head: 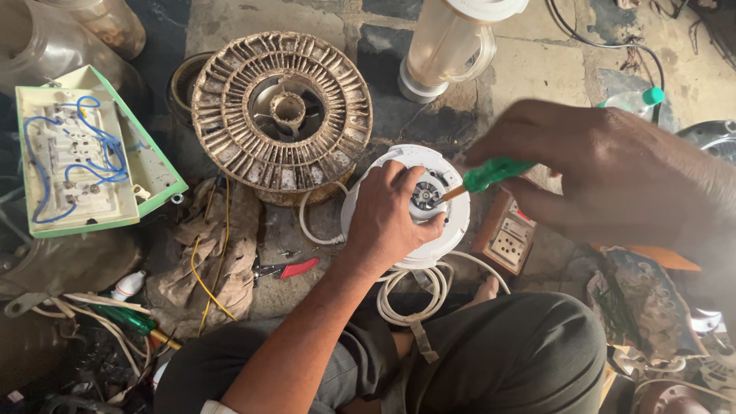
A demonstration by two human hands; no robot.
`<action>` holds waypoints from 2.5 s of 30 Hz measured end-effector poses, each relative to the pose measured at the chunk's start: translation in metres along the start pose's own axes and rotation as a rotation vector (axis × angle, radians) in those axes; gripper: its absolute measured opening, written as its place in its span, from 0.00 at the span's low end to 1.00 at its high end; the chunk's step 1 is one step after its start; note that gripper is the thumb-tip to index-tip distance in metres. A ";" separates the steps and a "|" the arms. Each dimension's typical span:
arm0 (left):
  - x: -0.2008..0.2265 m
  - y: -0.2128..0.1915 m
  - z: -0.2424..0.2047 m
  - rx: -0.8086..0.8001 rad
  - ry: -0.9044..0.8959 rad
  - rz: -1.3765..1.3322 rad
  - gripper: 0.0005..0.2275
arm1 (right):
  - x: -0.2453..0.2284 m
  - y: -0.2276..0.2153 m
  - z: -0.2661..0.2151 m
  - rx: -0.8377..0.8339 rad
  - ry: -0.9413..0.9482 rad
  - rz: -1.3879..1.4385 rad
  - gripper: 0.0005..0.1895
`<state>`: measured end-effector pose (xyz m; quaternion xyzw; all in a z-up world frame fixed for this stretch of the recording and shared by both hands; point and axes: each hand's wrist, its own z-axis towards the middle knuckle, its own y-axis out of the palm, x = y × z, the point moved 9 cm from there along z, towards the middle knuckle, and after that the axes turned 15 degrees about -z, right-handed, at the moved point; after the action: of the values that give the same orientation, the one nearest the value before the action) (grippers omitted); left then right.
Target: The person sits on the floor and repairs a white electrical appliance, likely a fan motor. They use a screwdriver to remove screws from the casing and then use pliers to adjust internal components and wires.
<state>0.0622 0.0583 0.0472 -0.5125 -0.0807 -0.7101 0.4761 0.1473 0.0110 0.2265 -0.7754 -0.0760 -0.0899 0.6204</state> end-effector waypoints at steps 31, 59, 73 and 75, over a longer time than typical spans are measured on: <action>-0.004 -0.006 -0.007 -0.092 -0.019 -0.153 0.25 | 0.070 0.099 -0.139 0.293 0.847 0.371 0.10; 0.021 0.009 -0.006 -0.307 -0.171 0.123 0.28 | -0.044 0.269 -0.134 0.300 0.564 0.657 0.14; 0.017 0.024 0.010 -0.373 -0.409 0.292 0.35 | -0.050 0.276 -0.136 0.393 0.485 0.669 0.12; 0.021 0.024 0.011 -0.361 -0.370 0.328 0.36 | -0.050 0.272 -0.136 0.398 0.469 0.665 0.12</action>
<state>0.0871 0.0395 0.0606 -0.7156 0.0450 -0.5211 0.4630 0.1547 -0.1818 -0.0138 -0.5818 0.3041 -0.0427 0.7532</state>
